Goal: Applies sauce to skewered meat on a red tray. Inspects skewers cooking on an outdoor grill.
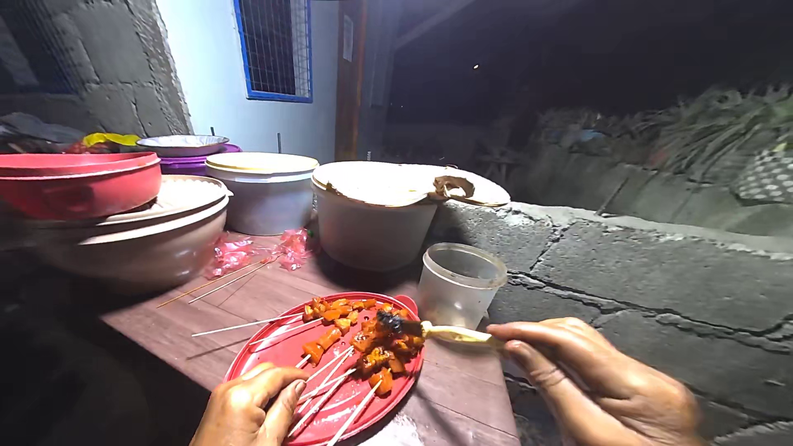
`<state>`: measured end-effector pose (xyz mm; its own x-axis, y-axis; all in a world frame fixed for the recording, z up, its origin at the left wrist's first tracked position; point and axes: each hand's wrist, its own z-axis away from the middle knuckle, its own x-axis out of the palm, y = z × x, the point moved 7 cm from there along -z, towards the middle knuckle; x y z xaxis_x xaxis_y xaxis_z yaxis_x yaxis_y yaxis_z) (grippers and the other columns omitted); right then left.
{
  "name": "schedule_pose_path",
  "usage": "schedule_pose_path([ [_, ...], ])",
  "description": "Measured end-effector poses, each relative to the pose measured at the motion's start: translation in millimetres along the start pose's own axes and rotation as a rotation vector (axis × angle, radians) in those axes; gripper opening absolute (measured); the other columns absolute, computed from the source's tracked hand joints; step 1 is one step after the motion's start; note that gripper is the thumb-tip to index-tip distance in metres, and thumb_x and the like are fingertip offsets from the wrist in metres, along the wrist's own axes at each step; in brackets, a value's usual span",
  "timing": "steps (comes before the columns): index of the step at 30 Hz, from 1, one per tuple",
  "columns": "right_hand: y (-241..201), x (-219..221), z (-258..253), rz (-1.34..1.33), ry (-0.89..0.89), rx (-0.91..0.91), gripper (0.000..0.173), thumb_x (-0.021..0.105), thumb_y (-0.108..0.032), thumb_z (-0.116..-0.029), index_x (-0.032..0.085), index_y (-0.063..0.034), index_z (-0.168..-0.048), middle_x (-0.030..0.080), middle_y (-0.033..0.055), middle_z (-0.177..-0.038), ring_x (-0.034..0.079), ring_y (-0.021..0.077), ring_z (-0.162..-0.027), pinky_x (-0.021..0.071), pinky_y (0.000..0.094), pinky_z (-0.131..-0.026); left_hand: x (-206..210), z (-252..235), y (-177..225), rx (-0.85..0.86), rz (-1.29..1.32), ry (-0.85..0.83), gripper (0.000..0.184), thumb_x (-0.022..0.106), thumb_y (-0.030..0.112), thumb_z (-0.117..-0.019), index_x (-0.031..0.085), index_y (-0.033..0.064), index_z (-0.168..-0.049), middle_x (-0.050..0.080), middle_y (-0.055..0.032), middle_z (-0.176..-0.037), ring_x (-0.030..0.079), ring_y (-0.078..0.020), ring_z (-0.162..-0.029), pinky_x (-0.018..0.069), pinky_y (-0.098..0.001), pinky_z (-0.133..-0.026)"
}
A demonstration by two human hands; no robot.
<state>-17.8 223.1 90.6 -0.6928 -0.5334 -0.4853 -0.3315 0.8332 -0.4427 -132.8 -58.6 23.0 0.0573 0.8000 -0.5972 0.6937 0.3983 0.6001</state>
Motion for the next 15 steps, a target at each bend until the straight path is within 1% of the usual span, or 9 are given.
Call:
schedule_pose_path([
  [3, 6, -11, 0, 0.009, 0.081, 0.059, 0.022, 0.059, -0.016, -0.0995, 0.076, -0.0032, -0.104, 0.072, 0.0030, -0.094, 0.067, 0.0064, -0.089, 0.0561, 0.0248, -0.082, -6, 2, -3, -0.011, 0.047, 0.017, 0.022, 0.058, 0.018, -0.1009, 0.078, 0.0079, -0.101, 0.073, 0.0003, -0.087, 0.065, 0.0004, -0.077, 0.0540, -0.0164, -0.071],
  [5, 7, -10, 3, 0.015, 0.098, 0.067, 0.022, 0.059, -0.017, -0.0994, 0.076, -0.0030, -0.103, 0.072, 0.0030, -0.094, 0.067, 0.0064, -0.089, 0.0560, 0.0243, -0.081, -9, 3, -3, -0.015, 0.097, 0.021, 0.021, 0.060, 0.017, -0.1007, 0.078, 0.0071, -0.100, 0.073, 0.0008, -0.088, 0.065, 0.0006, -0.077, 0.0540, -0.0161, -0.071],
  [7, 3, -5, 8, -0.002, 0.086, 0.057, 0.022, 0.060, -0.017, -0.1003, 0.076, -0.0020, -0.103, 0.072, 0.0036, -0.093, 0.066, 0.0058, -0.090, 0.0547, 0.0231, -0.083, -11, 4, -4, -0.022, 0.136, 0.024, 0.020, 0.060, 0.015, -0.1003, 0.078, 0.0062, -0.100, 0.073, 0.0008, -0.087, 0.065, 0.0005, -0.077, 0.0540, -0.0160, -0.070],
  [9, -7, -1, 14, -0.028, 0.047, 0.030, 0.023, 0.060, -0.017, -0.1022, 0.075, -0.0002, -0.103, 0.073, 0.0055, -0.092, 0.065, 0.0058, -0.091, 0.0535, 0.0233, -0.086, -11, 5, -4, -0.026, 0.144, 0.035, 0.019, 0.060, 0.014, -0.1000, 0.078, 0.0058, -0.101, 0.073, 0.0009, -0.088, 0.065, 0.0006, -0.077, 0.0542, -0.0161, -0.071],
  [11, -20, 2, 21, -0.051, 0.013, -0.025, 0.024, 0.059, -0.019, -0.1042, 0.074, -0.0004, -0.104, 0.072, 0.0078, -0.091, 0.064, 0.0082, -0.094, 0.0508, 0.0244, -0.089, -12, 7, -4, -0.030, 0.127, 0.043, 0.020, 0.060, 0.015, -0.1000, 0.078, 0.0060, -0.101, 0.073, 0.0008, -0.088, 0.064, 0.0008, -0.077, 0.0538, -0.0160, -0.071],
  [13, -30, 3, 26, -0.054, -0.005, -0.074, 0.022, 0.059, -0.018, -0.1046, 0.073, -0.0017, -0.106, 0.070, 0.0093, -0.090, 0.063, 0.0109, -0.095, 0.0480, 0.0244, -0.091, -13, 8, -3, -0.031, 0.116, 0.044, 0.020, 0.060, 0.015, -0.1006, 0.078, 0.0056, -0.102, 0.073, -0.0002, -0.090, 0.065, 0.0004, -0.079, 0.0542, -0.0161, -0.072],
  [15, -30, 1, 28, -0.022, -0.003, -0.095, 0.020, 0.059, -0.017, -0.1041, 0.073, -0.0015, -0.106, 0.069, 0.0104, -0.090, 0.062, 0.0128, -0.095, 0.0471, 0.0247, -0.091, -15, 9, -2, -0.029, 0.117, 0.038, 0.020, 0.060, 0.014, -0.1007, 0.077, 0.0046, -0.102, 0.073, -0.0014, -0.090, 0.065, -0.0010, -0.081, 0.0544, -0.0173, -0.074],
])
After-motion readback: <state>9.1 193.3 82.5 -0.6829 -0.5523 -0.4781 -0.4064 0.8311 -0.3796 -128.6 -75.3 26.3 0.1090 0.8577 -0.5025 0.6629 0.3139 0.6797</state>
